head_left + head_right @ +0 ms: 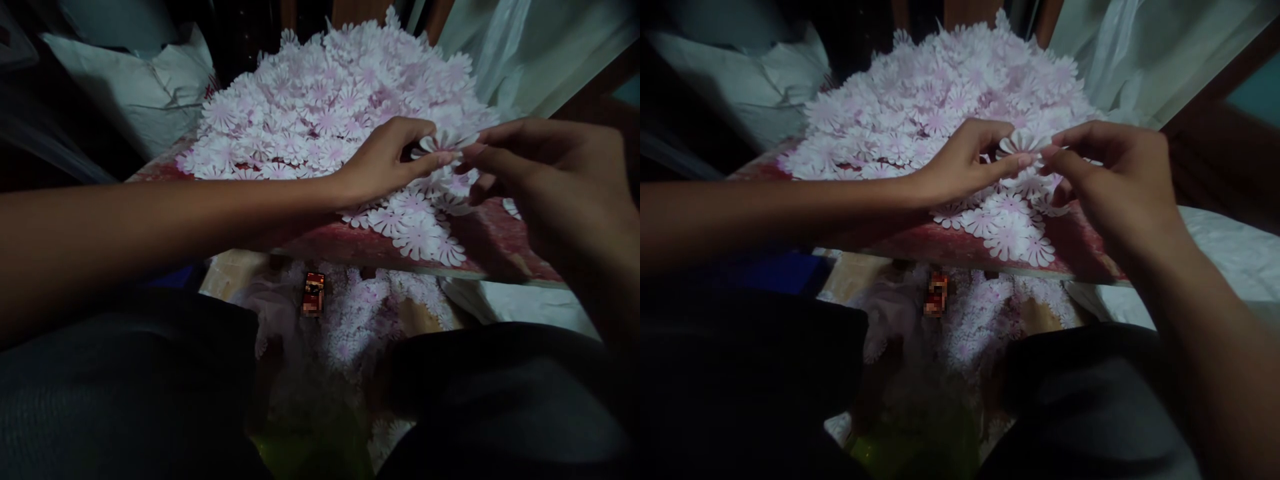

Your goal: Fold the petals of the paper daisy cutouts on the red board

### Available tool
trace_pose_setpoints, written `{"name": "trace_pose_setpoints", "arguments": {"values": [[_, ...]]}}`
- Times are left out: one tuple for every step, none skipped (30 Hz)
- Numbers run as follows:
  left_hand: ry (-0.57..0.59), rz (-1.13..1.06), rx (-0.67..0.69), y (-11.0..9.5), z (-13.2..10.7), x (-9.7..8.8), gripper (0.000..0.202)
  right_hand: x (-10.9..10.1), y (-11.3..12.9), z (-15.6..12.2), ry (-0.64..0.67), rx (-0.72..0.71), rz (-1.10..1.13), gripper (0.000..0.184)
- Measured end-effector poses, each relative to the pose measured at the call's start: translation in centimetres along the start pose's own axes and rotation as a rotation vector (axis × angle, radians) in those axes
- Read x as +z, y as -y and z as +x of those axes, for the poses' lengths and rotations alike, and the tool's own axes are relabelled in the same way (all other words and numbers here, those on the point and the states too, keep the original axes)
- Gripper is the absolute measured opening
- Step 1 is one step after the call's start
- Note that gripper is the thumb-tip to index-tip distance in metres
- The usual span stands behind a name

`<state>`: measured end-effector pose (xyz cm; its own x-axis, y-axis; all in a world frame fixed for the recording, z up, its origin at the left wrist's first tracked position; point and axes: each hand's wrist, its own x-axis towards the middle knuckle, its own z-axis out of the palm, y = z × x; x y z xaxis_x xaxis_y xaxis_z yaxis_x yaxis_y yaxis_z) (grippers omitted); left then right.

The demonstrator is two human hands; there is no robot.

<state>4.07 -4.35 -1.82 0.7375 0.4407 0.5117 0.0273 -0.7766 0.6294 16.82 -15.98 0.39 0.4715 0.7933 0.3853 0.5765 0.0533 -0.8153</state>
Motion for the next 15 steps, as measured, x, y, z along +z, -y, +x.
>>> {"name": "trace_pose_setpoints", "arguments": {"values": [[0.016, -0.006, -0.001, -0.1, 0.0, 0.0, 0.033, 0.0, 0.0, 0.0, 0.001, -0.002, 0.004, 0.011], [0.033, -0.010, -0.003, -0.2, 0.0, -0.1, 0.032, 0.0, 0.0, 0.0, 0.002, -0.005, 0.007, 0.010], [0.046, -0.014, -0.005, -0.2, 0.0, -0.1, 0.031, 0.0, 0.0, 0.0, 0.004, -0.005, 0.007, 0.009], [0.057, -0.018, -0.007, -0.2, 0.0, -0.1, 0.031, -0.1, -0.1, 0.0, 0.007, -0.010, 0.008, 0.007], [0.061, -0.025, -0.005, -0.1, 0.0, 0.0, 0.031, -0.1, -0.2, 0.1, 0.009, -0.018, 0.007, 0.006], [0.059, -0.037, 0.002, 0.0, 0.0, 0.0, 0.031, -0.2, -0.4, 0.1, 0.012, -0.026, 0.004, 0.006], [0.051, -0.054, 0.015, 0.2, 0.0, 0.0, 0.030, -0.3, -0.5, 0.2, 0.014, -0.033, 0.001, 0.007], [0.040, -0.073, 0.032, 0.3, -0.1, 0.0, 0.030, -0.3, -0.6, 0.3, 0.019, -0.032, 0.003, 0.009], [0.030, -0.089, 0.047, 0.5, -0.1, 0.1, 0.031, -0.4, -0.8, 0.4, 0.021, -0.023, 0.014, 0.010], [0.021, -0.099, 0.056, 0.6, -0.2, 0.0, 0.032, -0.4, -0.9, 0.6, 0.028, -0.001, 0.027, 0.012], [0.016, -0.103, 0.055, 0.7, -0.2, 0.0, 0.034, -0.5, -1.1, 0.7, 0.042, 0.024, 0.051, 0.013], [0.012, -0.100, 0.035, 0.8, -0.3, 0.0, 0.036, -0.6, -1.3, 0.9, 0.054, 0.044, 0.070, 0.015], [0.022, -0.107, 0.013, 0.8, -0.3, 0.0, 0.036, -0.6, -1.5, 1.0, 0.102, 0.064, 0.069, 0.018], [0.026, -0.117, -0.006, 0.9, -0.4, 0.0, 0.036, -0.7, -1.8, 1.2, 0.127, 0.068, 0.085, 0.022], [0.036, -0.123, -0.030, 0.9, -0.4, 0.0, 0.036, -0.8, -2.0, 1.3, 0.156, 0.065, 0.105, 0.025]]}}
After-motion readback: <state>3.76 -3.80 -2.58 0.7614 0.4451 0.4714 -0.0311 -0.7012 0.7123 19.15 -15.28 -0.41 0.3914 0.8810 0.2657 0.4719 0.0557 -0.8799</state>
